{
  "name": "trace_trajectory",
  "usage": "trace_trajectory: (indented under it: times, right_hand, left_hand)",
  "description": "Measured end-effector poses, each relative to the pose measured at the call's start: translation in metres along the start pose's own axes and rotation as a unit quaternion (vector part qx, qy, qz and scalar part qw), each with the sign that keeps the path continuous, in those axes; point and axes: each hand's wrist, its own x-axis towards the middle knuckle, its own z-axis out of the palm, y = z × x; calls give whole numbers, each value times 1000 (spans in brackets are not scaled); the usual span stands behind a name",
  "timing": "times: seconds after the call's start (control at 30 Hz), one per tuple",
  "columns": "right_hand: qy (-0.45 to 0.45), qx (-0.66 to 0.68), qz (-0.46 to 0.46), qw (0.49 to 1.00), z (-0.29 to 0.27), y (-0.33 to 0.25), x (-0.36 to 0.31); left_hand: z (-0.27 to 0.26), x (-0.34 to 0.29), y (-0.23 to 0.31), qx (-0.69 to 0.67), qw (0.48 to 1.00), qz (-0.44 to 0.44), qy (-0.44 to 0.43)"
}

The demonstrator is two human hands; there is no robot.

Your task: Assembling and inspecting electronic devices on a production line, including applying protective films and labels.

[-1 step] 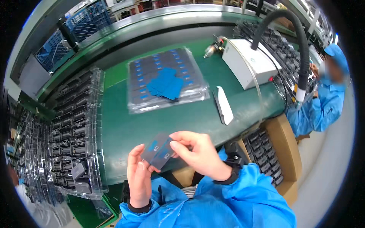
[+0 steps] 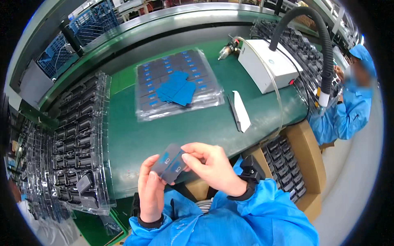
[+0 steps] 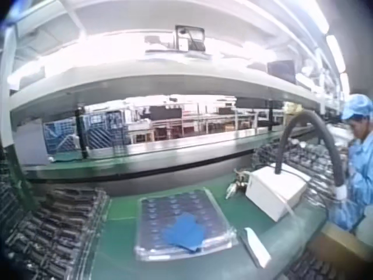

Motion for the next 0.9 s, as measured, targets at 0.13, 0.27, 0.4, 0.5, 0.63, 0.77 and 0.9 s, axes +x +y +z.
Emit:
trace_trajectory:
  times: [0.13, 0.27, 0.4, 0.5, 0.63, 0.77, 0.9]
  right_hand:
    - [-23, 12, 23, 999, -6, 15, -8]
    - [-61, 12, 30, 998, -9, 21, -7]
    - [-94, -20, -27, 995, -11, 27, -8]
    - [-122, -94, -142, 978, -19, 20, -8]
    - [-189, -120, -281, 933, -38, 12, -3]
    - [-198, -165, -316, 913, -53, 2, -9]
    - [-22, -167, -235, 957, -65, 6, -12]
  left_hand:
    - [-8, 7, -9, -28, 995, -90, 9]
    - [-9, 1, -8, -33, 995, -93, 27]
    - [-12, 1, -9, -18, 998, -45, 43]
    - [-16, 5, -2, -121, 981, -150, -9]
    - [-6, 13, 4, -119, 942, -292, -114]
    - [12, 16, -3, -63, 953, -273, -115]
    - [26, 31, -5, -18, 971, -206, -116]
